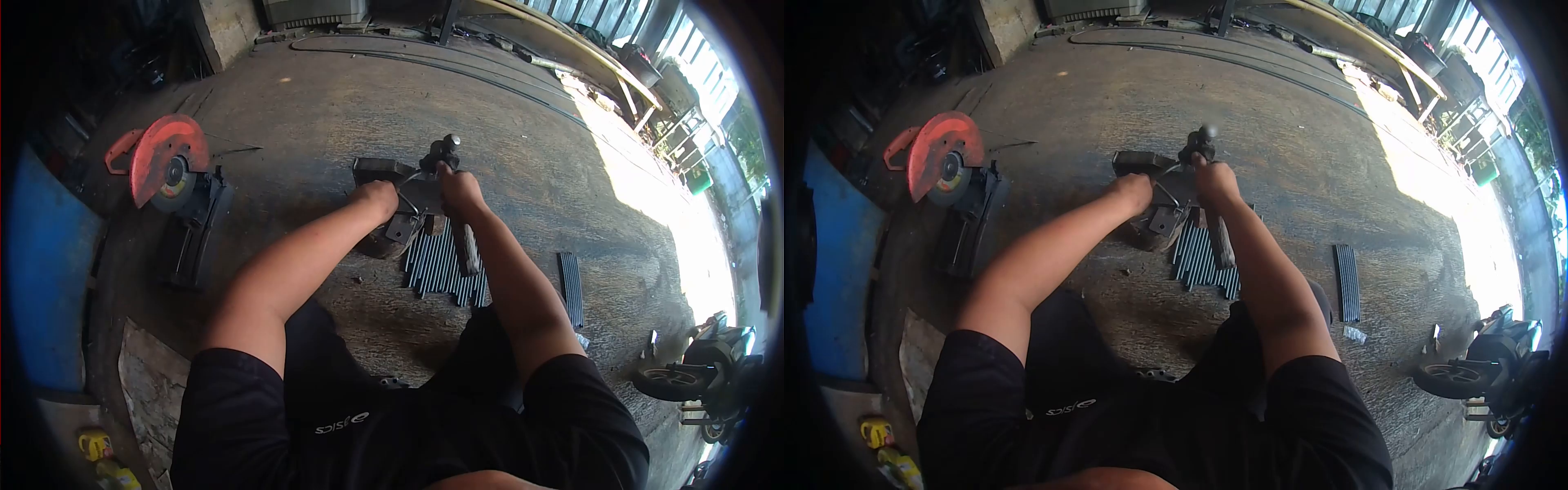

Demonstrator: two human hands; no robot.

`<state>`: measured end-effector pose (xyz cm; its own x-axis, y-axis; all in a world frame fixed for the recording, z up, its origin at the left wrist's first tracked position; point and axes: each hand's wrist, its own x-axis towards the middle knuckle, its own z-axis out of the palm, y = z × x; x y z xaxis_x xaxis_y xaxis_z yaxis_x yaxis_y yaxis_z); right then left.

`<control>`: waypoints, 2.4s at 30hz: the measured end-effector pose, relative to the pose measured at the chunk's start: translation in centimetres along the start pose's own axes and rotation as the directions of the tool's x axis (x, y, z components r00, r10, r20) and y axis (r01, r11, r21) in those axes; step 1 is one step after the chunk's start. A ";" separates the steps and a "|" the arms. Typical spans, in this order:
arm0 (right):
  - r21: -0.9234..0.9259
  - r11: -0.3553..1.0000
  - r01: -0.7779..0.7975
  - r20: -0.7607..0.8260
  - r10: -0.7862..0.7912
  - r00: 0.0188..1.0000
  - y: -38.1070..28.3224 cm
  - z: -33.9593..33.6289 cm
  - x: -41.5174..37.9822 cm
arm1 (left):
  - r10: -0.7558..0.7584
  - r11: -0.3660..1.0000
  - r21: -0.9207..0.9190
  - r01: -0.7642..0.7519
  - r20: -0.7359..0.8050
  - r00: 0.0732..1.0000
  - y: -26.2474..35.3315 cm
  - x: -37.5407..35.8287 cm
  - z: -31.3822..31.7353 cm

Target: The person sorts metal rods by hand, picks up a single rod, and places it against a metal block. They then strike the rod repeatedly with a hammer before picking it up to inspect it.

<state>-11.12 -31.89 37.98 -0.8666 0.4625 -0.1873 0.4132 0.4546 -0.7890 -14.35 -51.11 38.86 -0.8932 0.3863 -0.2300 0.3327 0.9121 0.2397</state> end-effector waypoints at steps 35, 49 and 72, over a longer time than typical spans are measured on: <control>-0.363 0.927 0.094 -0.070 -0.128 0.989 -0.8 1.2 -1.1 | 0.095 0.993 0.086 -0.083 -0.154 0.983 -0.7 1.1 2.7; 0.325 0.822 0.468 -0.371 -0.344 0.862 -12.5 -7.0 -7.3 | 0.132 0.985 0.141 -0.096 -0.274 0.953 -2.1 2.1 3.9; -0.115 0.927 0.356 -0.326 -0.374 0.869 -7.2 -3.1 -2.6 | 0.104 0.994 0.040 -0.099 -0.146 0.984 -0.8 0.5 1.9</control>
<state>-10.95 -33.97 45.97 -0.8161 0.4796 0.3225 0.1071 0.6738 -0.7311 -14.48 -51.36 36.80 -0.8885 0.4544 -0.0641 0.4310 0.8742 0.2237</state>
